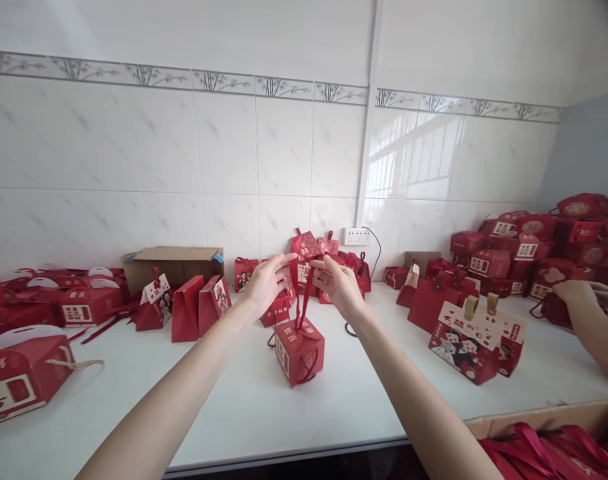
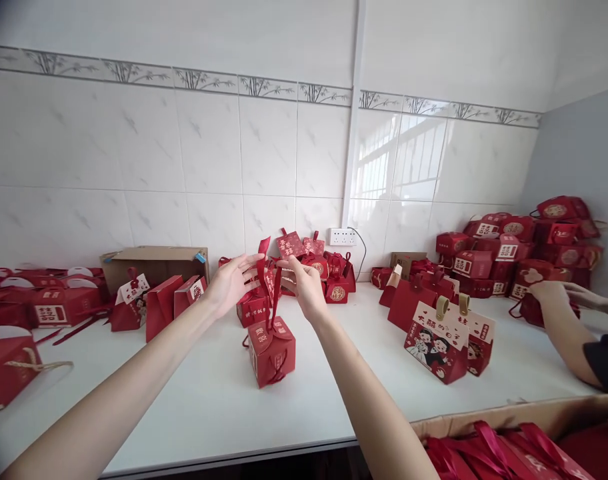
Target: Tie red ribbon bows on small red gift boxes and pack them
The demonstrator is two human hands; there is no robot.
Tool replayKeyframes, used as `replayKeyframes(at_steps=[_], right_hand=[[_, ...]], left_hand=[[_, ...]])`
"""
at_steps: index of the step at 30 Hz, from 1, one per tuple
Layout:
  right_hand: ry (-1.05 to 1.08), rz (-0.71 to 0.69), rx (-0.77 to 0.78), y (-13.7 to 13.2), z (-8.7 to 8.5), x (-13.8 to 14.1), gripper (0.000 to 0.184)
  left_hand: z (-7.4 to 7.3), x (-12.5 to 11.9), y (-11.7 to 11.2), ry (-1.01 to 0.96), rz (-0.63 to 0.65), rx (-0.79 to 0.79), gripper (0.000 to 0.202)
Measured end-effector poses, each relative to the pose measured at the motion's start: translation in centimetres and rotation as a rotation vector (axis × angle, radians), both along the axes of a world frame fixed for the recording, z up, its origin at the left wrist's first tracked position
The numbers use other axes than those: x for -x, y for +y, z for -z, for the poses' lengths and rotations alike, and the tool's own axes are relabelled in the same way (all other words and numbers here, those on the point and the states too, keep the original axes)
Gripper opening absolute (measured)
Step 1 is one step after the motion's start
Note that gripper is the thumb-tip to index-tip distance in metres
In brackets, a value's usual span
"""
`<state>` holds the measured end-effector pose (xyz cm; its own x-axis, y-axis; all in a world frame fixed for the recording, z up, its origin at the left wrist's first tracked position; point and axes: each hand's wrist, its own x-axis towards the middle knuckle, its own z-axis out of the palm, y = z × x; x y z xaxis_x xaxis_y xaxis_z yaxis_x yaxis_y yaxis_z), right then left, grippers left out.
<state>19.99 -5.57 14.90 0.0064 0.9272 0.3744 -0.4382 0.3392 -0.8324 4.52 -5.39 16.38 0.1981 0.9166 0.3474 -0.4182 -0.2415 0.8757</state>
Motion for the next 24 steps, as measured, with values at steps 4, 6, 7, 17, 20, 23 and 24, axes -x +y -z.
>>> replayKeyframes(at_steps=[4,6,7,17,20,23,24], right_hand=[[-0.077,-0.034,-0.076,-0.9,-0.6,0.4,0.029],[-0.110,-0.019,-0.101,-1.4,-0.9,0.3,0.029],[-0.123,-0.005,-0.110,-1.6,-1.0,0.2,0.028],[-0.219,-0.065,-0.165,-4.8,-0.5,-1.8,0.025],[-0.239,-0.292,-0.178,-5.4,0.7,-2.8,0.032],[-0.511,-0.219,-0.138,-5.4,2.7,-3.4,0.030],[-0.673,-0.171,-0.121,-5.3,3.5,-3.3,0.026]], left_hand=[[-0.9,-0.3,-1.3,0.025,0.013,-0.067,0.028],[-1.1,-0.3,-1.6,0.030,0.006,-0.079,0.026],[-1.2,-0.3,-1.7,0.028,-0.001,-0.082,0.026],[0.1,2.2,-2.1,0.146,-0.151,-0.084,0.023],[1.7,3.4,-2.4,0.444,-0.417,-0.179,0.015],[3.7,4.3,-3.7,0.763,-0.651,-0.393,0.006],[4.4,4.4,-4.3,0.868,-0.639,-0.470,0.005]])
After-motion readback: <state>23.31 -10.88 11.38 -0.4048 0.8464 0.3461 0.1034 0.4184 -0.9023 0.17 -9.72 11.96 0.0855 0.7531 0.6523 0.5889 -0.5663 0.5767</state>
